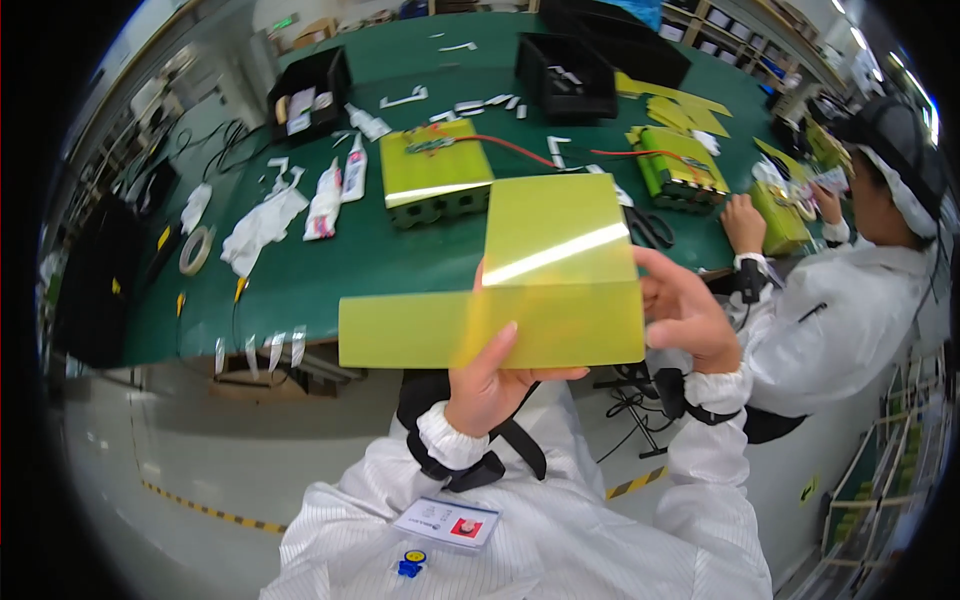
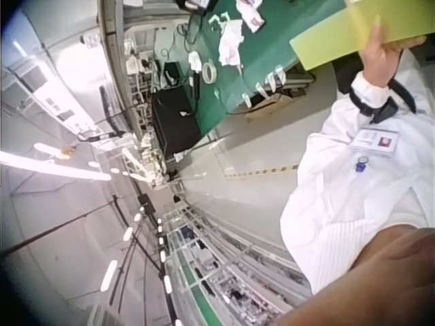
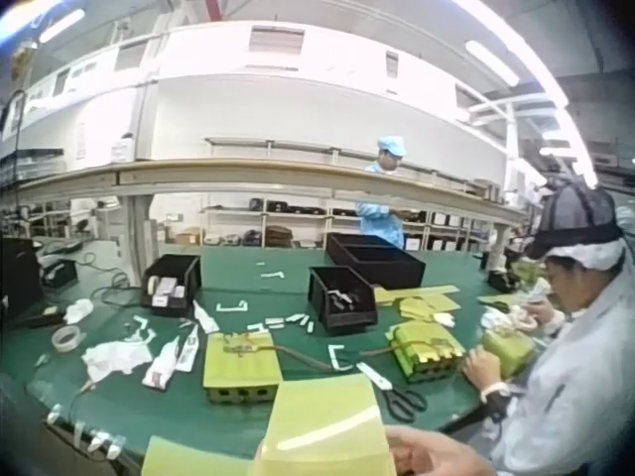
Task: The person applies adhesive from a tube to a battery pack, wraps a yellow plastic sheet around it, and secures the wrapping with a piece of tape.
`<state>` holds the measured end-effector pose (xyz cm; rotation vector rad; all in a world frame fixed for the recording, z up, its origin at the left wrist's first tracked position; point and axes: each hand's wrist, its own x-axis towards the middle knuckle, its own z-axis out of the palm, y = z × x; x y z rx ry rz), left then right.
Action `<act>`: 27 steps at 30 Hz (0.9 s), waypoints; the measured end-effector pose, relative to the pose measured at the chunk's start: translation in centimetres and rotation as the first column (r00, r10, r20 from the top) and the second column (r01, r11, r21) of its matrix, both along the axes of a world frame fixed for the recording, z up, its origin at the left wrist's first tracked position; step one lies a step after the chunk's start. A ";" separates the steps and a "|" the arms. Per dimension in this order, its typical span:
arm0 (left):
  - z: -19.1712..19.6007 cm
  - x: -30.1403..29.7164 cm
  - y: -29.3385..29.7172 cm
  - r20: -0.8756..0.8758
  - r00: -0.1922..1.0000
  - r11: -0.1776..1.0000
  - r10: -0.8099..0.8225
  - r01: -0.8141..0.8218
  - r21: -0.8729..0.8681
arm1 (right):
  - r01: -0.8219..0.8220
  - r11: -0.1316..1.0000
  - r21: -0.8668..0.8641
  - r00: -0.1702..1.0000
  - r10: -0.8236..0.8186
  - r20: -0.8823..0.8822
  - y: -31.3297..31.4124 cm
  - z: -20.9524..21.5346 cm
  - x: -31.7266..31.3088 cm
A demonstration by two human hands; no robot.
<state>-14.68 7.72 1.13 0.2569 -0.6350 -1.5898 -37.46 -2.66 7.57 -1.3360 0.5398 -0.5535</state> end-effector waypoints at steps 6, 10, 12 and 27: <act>1.5 0.5 -1.7 -0.193 0.976 0.995 -0.098 0.092 -0.040 | 0.074 0.940 -0.333 0.996 -0.055 0.067 -0.1 1.4 1.4; 2.1 1.5 -2.3 -0.127 0.991 0.988 -0.031 0.011 -0.154 | -0.012 0.864 -0.503 0.986 -0.074 -0.151 -1.0 3.5 1.8; 1.5 2.1 -2.3 -0.082 0.997 0.992 0.008 -0.018 -0.124 | -0.176 0.739 -0.651 0.869 -0.195 -0.455 -1.7 4.7 3.3; -2.7 2.4 -2.4 0.101 0.991 0.926 -0.086 0.042 0.374 | -0.560 0.662 -0.499 0.355 -0.353 -0.866 -2.8 1.5 4.3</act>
